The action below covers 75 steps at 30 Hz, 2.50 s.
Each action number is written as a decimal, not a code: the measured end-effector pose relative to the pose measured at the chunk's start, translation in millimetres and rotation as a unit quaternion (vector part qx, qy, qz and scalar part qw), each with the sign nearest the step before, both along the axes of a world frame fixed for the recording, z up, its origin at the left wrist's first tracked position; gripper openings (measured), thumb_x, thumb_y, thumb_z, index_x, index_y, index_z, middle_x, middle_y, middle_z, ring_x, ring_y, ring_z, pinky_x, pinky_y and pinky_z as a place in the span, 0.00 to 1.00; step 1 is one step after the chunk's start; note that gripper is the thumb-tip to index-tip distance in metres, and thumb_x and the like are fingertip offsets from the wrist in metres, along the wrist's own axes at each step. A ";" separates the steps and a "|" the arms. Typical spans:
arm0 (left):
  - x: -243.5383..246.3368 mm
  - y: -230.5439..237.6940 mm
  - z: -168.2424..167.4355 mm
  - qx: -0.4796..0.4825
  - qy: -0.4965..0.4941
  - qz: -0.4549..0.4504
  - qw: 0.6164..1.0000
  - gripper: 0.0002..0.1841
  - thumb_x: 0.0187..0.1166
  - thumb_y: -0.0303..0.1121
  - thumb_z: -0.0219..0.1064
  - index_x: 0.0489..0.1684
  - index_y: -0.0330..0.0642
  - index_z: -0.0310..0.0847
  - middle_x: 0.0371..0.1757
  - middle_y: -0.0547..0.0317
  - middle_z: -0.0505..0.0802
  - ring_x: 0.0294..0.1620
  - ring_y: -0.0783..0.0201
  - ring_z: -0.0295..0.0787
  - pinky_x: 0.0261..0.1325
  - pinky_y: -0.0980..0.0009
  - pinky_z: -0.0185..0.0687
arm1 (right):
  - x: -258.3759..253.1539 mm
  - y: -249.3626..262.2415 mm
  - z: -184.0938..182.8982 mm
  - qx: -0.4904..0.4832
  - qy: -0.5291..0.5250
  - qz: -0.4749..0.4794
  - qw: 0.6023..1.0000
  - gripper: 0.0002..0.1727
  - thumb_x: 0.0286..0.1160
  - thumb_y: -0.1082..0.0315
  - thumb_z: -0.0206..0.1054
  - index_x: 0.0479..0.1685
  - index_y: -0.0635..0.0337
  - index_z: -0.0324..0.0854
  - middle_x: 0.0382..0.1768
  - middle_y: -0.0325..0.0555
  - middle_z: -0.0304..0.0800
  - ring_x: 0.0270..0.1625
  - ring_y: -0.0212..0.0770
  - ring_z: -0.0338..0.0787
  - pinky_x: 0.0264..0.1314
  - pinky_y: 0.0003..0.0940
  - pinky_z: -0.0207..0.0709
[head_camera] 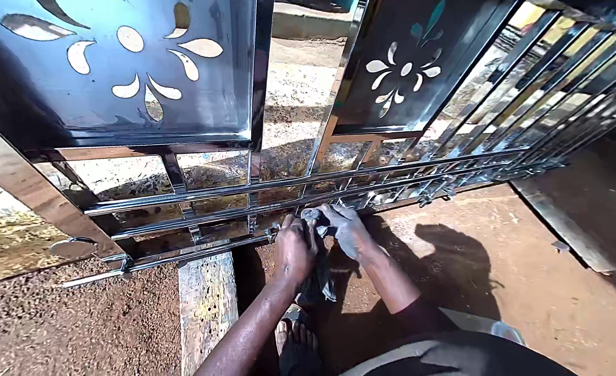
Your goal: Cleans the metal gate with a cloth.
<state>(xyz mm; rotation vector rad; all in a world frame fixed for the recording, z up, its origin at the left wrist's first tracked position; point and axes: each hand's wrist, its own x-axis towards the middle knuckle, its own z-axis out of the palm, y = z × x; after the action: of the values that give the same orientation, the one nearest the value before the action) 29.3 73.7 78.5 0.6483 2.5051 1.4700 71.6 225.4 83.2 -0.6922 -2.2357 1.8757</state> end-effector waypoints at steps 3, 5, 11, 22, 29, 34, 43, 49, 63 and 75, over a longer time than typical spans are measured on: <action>-19.0 6.9 -2.4 0.052 0.105 0.074 0.990 0.12 0.83 0.35 0.68 0.52 0.34 0.89 0.60 0.39 0.86 0.48 0.48 0.91 0.50 0.52 0.90 | -2.4 -2.6 3.8 -0.005 0.028 0.070 0.997 0.21 0.81 0.66 0.65 0.73 0.59 0.79 0.62 0.45 0.89 0.62 0.37 0.88 0.68 0.40 0.84; -31.2 8.9 -6.8 0.009 0.180 0.074 0.981 0.15 0.81 0.31 0.67 0.62 0.36 0.87 0.62 0.37 0.89 0.59 0.42 0.89 0.63 0.46 0.84 | -11.9 -8.3 0.7 0.047 0.037 0.015 0.998 0.22 0.74 0.75 0.72 0.68 0.65 0.83 0.56 0.51 0.94 0.54 0.39 0.93 0.60 0.41 0.87; -43.1 8.5 -30.7 -0.050 0.333 0.068 0.939 0.13 0.69 0.28 0.67 0.48 0.44 0.94 0.54 0.49 0.94 0.56 0.45 0.90 0.58 0.45 0.80 | -38.4 19.1 -32.7 0.491 0.277 -0.102 0.820 0.13 0.68 0.74 0.67 0.48 0.63 0.94 0.52 0.56 0.93 0.58 0.46 0.91 0.65 0.36 0.84; -18.4 -3.7 -32.0 -0.114 0.244 0.034 0.963 0.22 0.66 0.34 0.71 0.62 0.48 0.90 0.72 0.50 0.88 0.78 0.43 0.78 0.74 0.34 0.65 | -45.7 -7.9 -21.0 0.594 0.169 0.024 0.786 0.11 0.76 0.70 0.67 0.47 0.52 0.95 0.46 0.54 0.90 0.51 0.56 0.89 0.54 0.50 0.84; -6.9 -50.1 -35.0 -0.054 0.288 0.083 0.953 0.14 0.66 0.38 0.66 0.43 0.46 0.94 0.53 0.51 0.94 0.57 0.47 0.90 0.64 0.37 0.73 | -26.8 44.9 -12.8 0.594 0.045 -0.024 0.803 0.12 0.80 0.73 0.64 0.50 0.68 0.91 0.52 0.67 0.92 0.58 0.67 0.91 0.65 0.63 0.81; 16.4 -53.0 -42.3 -0.019 0.255 0.056 0.965 0.11 0.66 0.38 0.65 0.37 0.49 0.94 0.41 0.55 0.94 0.47 0.53 0.91 0.58 0.46 0.75 | -28.6 18.4 -6.6 0.521 0.183 -0.071 0.831 0.12 0.74 0.66 0.73 0.50 0.62 0.94 0.50 0.55 0.95 0.54 0.49 0.94 0.63 0.47 0.86; 10.5 -64.8 -29.7 0.052 0.095 0.003 0.994 0.11 0.71 0.34 0.68 0.42 0.41 0.94 0.47 0.50 0.95 0.48 0.51 0.93 0.53 0.49 0.86 | -36.9 -29.2 17.9 0.540 0.057 0.000 0.840 0.11 0.73 0.72 0.73 0.50 0.69 0.92 0.51 0.63 0.93 0.56 0.61 0.93 0.63 0.59 0.83; -28.2 -89.3 -30.3 0.054 0.190 0.176 0.964 0.15 0.77 0.38 0.63 0.48 0.39 0.92 0.44 0.49 0.93 0.47 0.48 0.90 0.51 0.47 0.81 | -74.9 -90.0 -30.8 0.552 0.338 0.015 0.762 0.13 0.72 0.69 0.70 0.47 0.69 0.94 0.47 0.61 0.97 0.52 0.54 0.97 0.62 0.39 0.88; -86.6 -81.8 20.7 -0.189 0.027 0.084 0.978 0.22 0.85 0.55 0.63 0.48 0.45 0.93 0.49 0.46 0.96 0.61 0.45 0.89 0.73 0.39 0.67 | -67.6 -95.3 35.9 0.503 0.019 0.250 0.827 0.14 0.76 0.76 0.64 0.52 0.62 0.94 0.57 0.57 0.93 0.66 0.60 0.88 0.75 0.60 0.73; -71.3 -80.7 -16.5 0.022 0.195 0.343 0.919 0.09 0.76 0.31 0.72 0.40 0.31 0.87 0.39 0.42 0.94 0.41 0.47 0.95 0.46 0.50 0.89 | -64.5 -85.5 2.2 0.413 0.211 -0.030 0.885 0.07 0.74 0.71 0.72 0.43 0.65 0.92 0.40 0.55 0.95 0.42 0.46 0.95 0.50 0.44 0.88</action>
<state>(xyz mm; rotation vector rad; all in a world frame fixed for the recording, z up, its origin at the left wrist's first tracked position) -42.0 -7.0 62.0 0.0346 3.2327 1.7361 7.1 139.9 85.4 -0.1696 -2.3335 0.7607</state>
